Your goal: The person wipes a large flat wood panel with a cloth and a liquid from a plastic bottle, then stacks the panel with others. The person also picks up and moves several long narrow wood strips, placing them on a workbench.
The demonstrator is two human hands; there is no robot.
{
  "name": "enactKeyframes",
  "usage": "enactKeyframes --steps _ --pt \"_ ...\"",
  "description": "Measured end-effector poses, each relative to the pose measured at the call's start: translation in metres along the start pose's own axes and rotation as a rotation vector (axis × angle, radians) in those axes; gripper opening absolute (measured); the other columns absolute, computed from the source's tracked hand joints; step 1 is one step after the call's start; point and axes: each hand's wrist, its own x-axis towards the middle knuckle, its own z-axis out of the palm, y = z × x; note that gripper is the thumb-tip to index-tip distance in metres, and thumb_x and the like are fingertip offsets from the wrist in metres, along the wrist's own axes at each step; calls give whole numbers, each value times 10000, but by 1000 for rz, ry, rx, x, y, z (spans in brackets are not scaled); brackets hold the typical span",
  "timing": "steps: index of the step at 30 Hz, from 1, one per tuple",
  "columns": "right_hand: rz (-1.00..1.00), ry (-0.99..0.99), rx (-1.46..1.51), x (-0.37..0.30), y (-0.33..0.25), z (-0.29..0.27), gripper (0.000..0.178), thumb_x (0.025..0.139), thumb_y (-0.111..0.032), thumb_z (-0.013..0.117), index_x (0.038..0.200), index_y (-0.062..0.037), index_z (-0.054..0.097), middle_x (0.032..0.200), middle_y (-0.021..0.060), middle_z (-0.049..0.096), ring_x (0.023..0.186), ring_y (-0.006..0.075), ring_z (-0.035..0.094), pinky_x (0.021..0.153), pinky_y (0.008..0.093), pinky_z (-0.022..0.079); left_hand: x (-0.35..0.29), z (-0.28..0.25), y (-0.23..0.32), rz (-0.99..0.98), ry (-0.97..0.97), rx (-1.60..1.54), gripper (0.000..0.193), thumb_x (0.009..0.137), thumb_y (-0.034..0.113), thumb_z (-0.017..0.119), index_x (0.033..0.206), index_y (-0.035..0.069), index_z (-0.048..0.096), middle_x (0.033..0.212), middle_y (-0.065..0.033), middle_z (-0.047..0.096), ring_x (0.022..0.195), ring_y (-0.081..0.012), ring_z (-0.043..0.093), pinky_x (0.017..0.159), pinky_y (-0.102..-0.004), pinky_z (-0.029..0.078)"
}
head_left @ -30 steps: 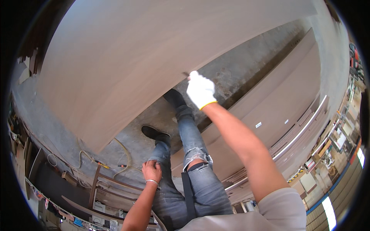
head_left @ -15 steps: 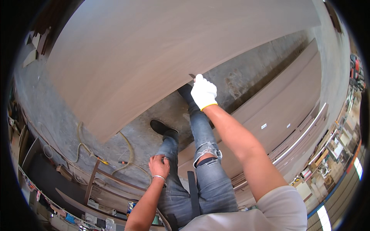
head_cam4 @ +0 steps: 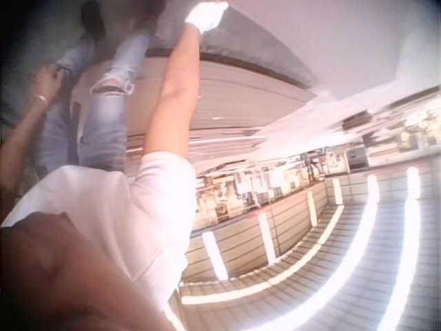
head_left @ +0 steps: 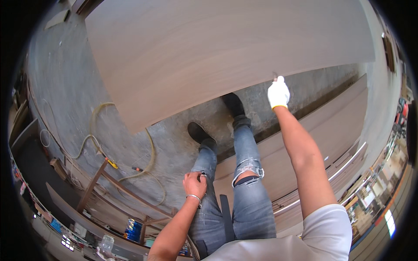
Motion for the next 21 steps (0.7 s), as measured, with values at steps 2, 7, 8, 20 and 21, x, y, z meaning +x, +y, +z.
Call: enactKeyframes --steps 2,7,8,20,21 --pt "-50 -43 -48 -21 -18 12 229 1036 -292 417 1078 -84 502 903 221 703 859 420 697 754 530 538 -7 5 -2 -1 6 -30 227 837 220 657 977 68 751 1017 -132 723 1110 -328 586 964 -439 434" --pt "-104 -119 -38 -80 -79 28 225 1032 -296 427 1053 -84 501 857 221 698 815 410 701 730 528 537 -26 25 -6 -41 25 -60 203 831 215 657 951 82 753 990 -122 722 1075 -323 597 937 -441 445" --pt "-116 -136 -18 -91 -90 30 226 1031 -296 430 1047 -82 501 853 219 698 810 409 701 727 526 536 -32 30 -7 -40 40 -49 192 830 212 656 938 87 753 978 -117 722 1059 -321 604 926 -441 452" --pt "-285 -259 -3 -182 -182 60 224 1025 -292 447 1053 -74 494 855 186 716 807 376 715 727 490 543 -70 23 -60 -67 244 -93 152 806 184 660 895 92 741 991 -98 713 1096 -324 577 973 -461 413" --pt "-308 -283 -3 -192 -194 61 224 1022 -290 451 1056 -73 495 860 186 718 812 374 715 731 487 544 -77 26 -77 -99 257 -101 146 812 184 656 887 90 740 987 -106 709 1078 -325 579 964 -465 420"
